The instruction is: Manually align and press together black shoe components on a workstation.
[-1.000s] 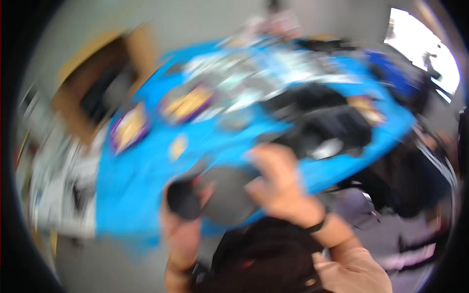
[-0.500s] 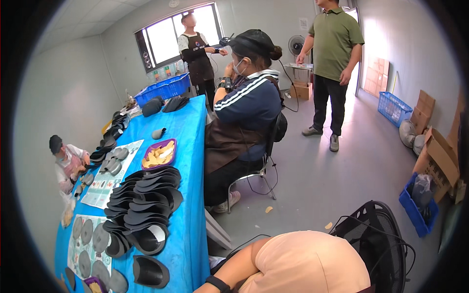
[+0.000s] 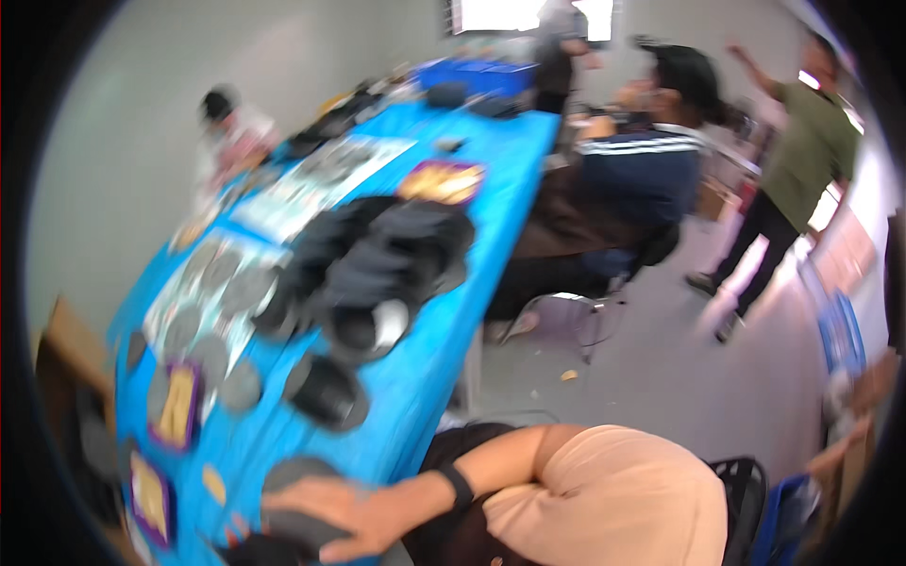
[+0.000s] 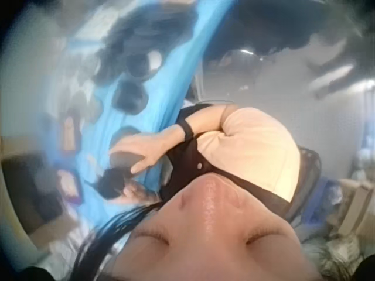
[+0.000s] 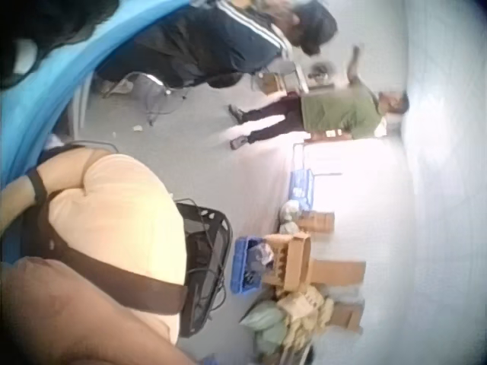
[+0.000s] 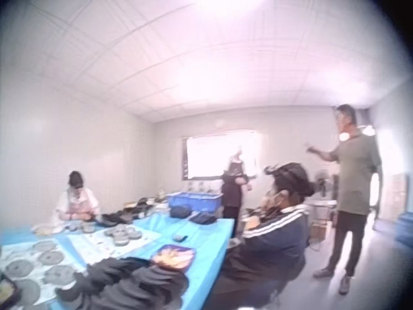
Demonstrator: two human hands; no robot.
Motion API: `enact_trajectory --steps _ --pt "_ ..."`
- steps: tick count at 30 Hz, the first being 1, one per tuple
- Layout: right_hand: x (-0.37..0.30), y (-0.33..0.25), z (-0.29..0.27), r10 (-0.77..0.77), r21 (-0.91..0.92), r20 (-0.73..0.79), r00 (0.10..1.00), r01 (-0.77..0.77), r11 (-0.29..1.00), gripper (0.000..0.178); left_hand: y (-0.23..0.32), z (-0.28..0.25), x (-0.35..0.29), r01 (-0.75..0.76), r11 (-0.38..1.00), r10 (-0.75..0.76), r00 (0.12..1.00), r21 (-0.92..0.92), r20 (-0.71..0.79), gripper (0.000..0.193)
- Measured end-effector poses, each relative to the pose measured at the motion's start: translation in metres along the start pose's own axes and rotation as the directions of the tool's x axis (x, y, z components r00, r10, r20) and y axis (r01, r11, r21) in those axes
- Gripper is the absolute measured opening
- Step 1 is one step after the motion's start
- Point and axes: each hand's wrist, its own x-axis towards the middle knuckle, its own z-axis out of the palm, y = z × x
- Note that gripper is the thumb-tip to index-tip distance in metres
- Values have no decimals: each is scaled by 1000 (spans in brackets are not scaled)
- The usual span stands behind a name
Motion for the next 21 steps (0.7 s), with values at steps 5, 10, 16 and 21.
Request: enact_trajectory --steps 5,10,16,21 --pt "0 -27 -38 232 15 16 973 -232 973 82 -68 -21 76 49 -363 924 -108 930 366 112" --pt "7 -36 -30 273 221 51 961 -278 935 90 -72 -6 96 -167 -316 864 -456 934 211 116" --pt "16 -38 -12 251 261 117 961 -274 926 96 -74 -8 95 -132 -397 864 -387 908 322 108" --pt "15 -36 9 177 404 65 982 -188 895 103 -71 -13 103 23 -351 877 -343 936 337 114"
